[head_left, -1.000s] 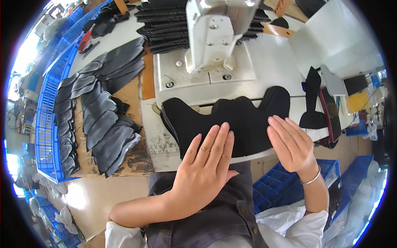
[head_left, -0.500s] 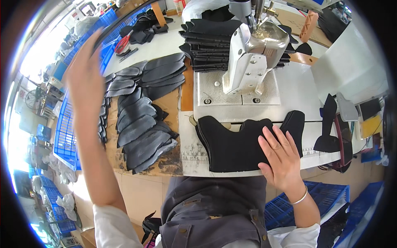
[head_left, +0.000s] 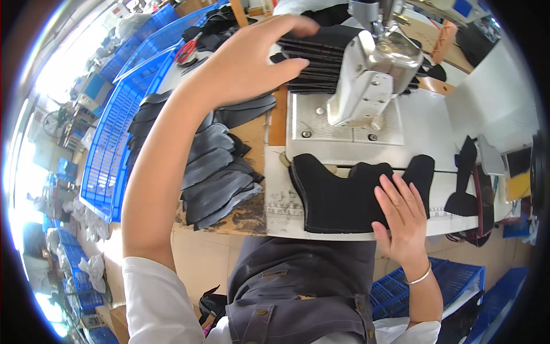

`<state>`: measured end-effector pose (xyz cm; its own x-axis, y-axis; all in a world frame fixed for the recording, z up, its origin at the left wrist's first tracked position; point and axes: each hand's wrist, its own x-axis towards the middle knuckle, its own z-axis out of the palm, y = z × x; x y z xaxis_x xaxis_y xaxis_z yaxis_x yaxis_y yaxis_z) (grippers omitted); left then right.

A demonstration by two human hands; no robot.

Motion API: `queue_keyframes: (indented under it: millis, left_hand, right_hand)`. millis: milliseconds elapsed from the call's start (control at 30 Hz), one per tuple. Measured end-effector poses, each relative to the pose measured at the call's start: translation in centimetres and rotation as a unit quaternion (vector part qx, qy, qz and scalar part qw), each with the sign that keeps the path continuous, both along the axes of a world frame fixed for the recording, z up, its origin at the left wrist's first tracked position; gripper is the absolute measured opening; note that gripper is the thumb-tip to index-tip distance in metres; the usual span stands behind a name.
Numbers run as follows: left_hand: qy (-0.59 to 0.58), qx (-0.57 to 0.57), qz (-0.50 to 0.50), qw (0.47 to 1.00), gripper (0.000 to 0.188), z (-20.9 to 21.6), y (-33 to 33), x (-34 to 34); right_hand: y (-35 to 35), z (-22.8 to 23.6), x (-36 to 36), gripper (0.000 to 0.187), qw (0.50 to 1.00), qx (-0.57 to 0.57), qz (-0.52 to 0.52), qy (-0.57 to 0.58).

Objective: The recorder is organizing and inspecting black fabric shoe upper components at a stitching station in a factory.

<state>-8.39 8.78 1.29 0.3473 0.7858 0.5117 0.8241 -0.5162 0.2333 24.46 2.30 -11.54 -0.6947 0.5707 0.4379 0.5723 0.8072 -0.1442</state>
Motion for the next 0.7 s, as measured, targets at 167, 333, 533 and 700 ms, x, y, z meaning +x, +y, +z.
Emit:
queue_keyframes:
  millis: [167,333,533,700]
  left_hand:
    - [-0.010,-0.259,0.081,0.962,0.014,-3.6,-9.7,-3.1]
    - [-0.047,-0.259,0.061,0.963,0.024,-7.6,-13.5,-4.3]
    - [-0.040,-0.224,0.042,0.973,0.029,-8.3,-13.7,-4.4]
    - [-0.081,-0.243,0.041,0.966,0.027,-8.8,-13.4,-4.3]
  right_hand:
    - [0.1,0.0,-0.2,0.038,0.999,-0.009,0.028,0.040]
    - [-1.1,0.2,-2.9,0.033,0.991,0.011,0.098,0.086]
    - [-2.5,2.2,-10.5,0.028,0.978,-0.019,0.192,0.077]
    - [-2.4,0.8,-14.9,0.032,0.976,-0.010,0.215,0.018]
